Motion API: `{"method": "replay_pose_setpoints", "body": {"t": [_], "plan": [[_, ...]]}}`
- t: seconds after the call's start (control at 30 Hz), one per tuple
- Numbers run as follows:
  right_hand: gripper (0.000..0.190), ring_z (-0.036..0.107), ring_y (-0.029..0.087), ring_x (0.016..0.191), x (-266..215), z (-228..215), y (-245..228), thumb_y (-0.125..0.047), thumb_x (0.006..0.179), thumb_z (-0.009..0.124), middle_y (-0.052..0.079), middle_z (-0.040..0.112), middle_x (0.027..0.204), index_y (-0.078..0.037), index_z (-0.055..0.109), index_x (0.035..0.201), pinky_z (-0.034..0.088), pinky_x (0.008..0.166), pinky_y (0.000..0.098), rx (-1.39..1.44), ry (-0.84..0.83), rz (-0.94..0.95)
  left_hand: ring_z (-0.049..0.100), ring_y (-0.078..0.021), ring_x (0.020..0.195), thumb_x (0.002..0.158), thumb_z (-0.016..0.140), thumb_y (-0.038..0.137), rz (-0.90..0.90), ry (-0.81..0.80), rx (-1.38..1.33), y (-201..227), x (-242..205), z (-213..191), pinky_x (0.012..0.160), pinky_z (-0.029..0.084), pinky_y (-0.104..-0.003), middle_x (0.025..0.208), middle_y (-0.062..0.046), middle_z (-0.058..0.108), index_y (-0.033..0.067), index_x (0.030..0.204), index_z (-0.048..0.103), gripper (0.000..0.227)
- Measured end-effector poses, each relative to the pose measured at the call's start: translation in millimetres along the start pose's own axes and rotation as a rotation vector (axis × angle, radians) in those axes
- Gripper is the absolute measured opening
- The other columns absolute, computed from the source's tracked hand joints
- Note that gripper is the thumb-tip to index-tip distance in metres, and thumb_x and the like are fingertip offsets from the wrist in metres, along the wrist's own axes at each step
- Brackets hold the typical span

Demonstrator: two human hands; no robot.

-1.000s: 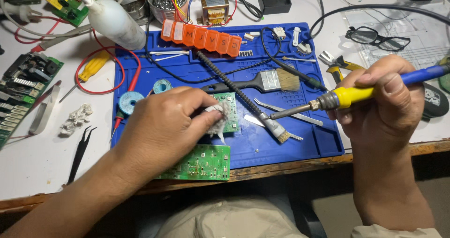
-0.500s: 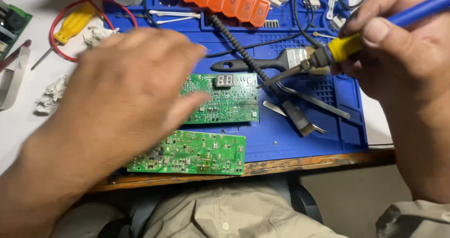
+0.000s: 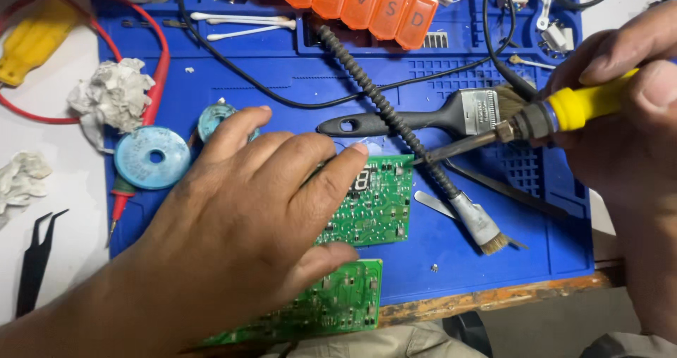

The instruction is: The person cleans a green circuit board with a brush, then uses a soldering iron to apply solder to specific points on the board. The person handles the board and tools while seated.

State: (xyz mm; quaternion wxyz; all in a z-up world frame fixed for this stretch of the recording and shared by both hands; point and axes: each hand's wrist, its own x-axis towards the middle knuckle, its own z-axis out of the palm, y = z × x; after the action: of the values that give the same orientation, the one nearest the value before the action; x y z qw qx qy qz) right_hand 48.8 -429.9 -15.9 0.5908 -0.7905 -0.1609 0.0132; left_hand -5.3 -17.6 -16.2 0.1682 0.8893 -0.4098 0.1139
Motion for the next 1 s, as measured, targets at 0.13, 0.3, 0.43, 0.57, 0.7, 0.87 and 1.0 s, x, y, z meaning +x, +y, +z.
{"method": "replay_pose_setpoints", "body": {"t": [0.13, 0.3, 0.43, 0.57, 0.7, 0.87, 1.0], "plan": [[0.045, 0.073, 0.014, 0.082, 0, 11, 1, -0.065, 0.120, 0.062, 0.012, 0.068, 0.107, -0.021, 0.054, 0.128, 0.061, 0.067, 0.0230, -0.039, 0.024, 0.014, 0.076, -0.0303, 0.123, 0.083, 0.106, 0.083, -0.028, -0.022, -0.011, 2, -2, 0, 0.126, 0.056, -0.065, 0.138, -0.012, 0.072, 0.0086, 0.158, 0.068, 0.112], [0.048, 0.067, 0.011, 0.075, -1, 2, -1, -0.072, 0.123, 0.057, 0.007, 0.066, 0.108, -0.025, 0.053, 0.131, 0.057, 0.064, 0.0199, -0.122, -0.015, 0.016, 0.072, -0.0301, 0.121, 0.084, 0.109, 0.068, -0.013, -0.006, -0.056, 3, -2, 1, 0.122, 0.058, -0.062, 0.136, -0.011, 0.067, 0.0080, 0.158, 0.066, 0.104], [0.039, 0.074, 0.015, 0.087, -3, -19, 21, -0.063, 0.122, 0.059, 0.009, 0.068, 0.110, -0.024, 0.055, 0.130, 0.071, 0.088, 0.0265, -0.062, -0.040, -0.018, 0.072, -0.0300, 0.121, 0.084, 0.111, 0.063, -0.011, -0.015, -0.125, 2, -3, 2, 0.120, 0.058, -0.062, 0.136, -0.011, 0.066, 0.0069, 0.159, 0.066, 0.104], [0.042, 0.062, 0.009, 0.069, 1, 13, -13, -0.066, 0.122, 0.057, 0.006, 0.066, 0.106, -0.025, 0.054, 0.129, 0.062, 0.072, 0.0217, -0.100, -0.008, -0.001, 0.071, -0.0310, 0.122, 0.085, 0.109, 0.065, -0.009, -0.004, -0.082, 4, -3, 3, 0.123, 0.055, -0.059, 0.138, -0.011, 0.067, 0.0086, 0.159, 0.067, 0.102], [0.042, 0.075, 0.015, 0.082, 3, 23, -21, -0.064, 0.111, 0.067, 0.007, 0.068, 0.103, -0.024, 0.058, 0.121, 0.055, 0.058, 0.0207, -0.024, 0.083, 0.105, 0.071, -0.0298, 0.120, 0.082, 0.111, 0.067, -0.005, -0.002, -0.094, 4, -3, 3, 0.122, 0.056, -0.059, 0.136, -0.010, 0.066, 0.0084, 0.159, 0.068, 0.106], [0.041, 0.069, 0.015, 0.072, 3, 23, -21, -0.060, 0.112, 0.065, 0.011, 0.068, 0.102, -0.021, 0.055, 0.122, 0.052, 0.055, 0.0202, 0.015, 0.061, 0.095, 0.070, -0.0300, 0.118, 0.085, 0.108, 0.067, 0.013, -0.004, -0.065, 3, -3, 3, 0.121, 0.056, -0.057, 0.137, -0.011, 0.066, 0.0085, 0.158, 0.068, 0.102], [0.040, 0.073, 0.013, 0.077, 5, 24, -24, -0.059, 0.109, 0.071, 0.007, 0.070, 0.102, -0.023, 0.060, 0.121, 0.056, 0.058, 0.0201, 0.054, 0.061, 0.126, 0.070, -0.0305, 0.119, 0.084, 0.108, 0.066, 0.008, -0.006, -0.079, 3, -3, 4, 0.121, 0.055, -0.057, 0.137, -0.010, 0.067, 0.0086, 0.158, 0.068, 0.102]]}}
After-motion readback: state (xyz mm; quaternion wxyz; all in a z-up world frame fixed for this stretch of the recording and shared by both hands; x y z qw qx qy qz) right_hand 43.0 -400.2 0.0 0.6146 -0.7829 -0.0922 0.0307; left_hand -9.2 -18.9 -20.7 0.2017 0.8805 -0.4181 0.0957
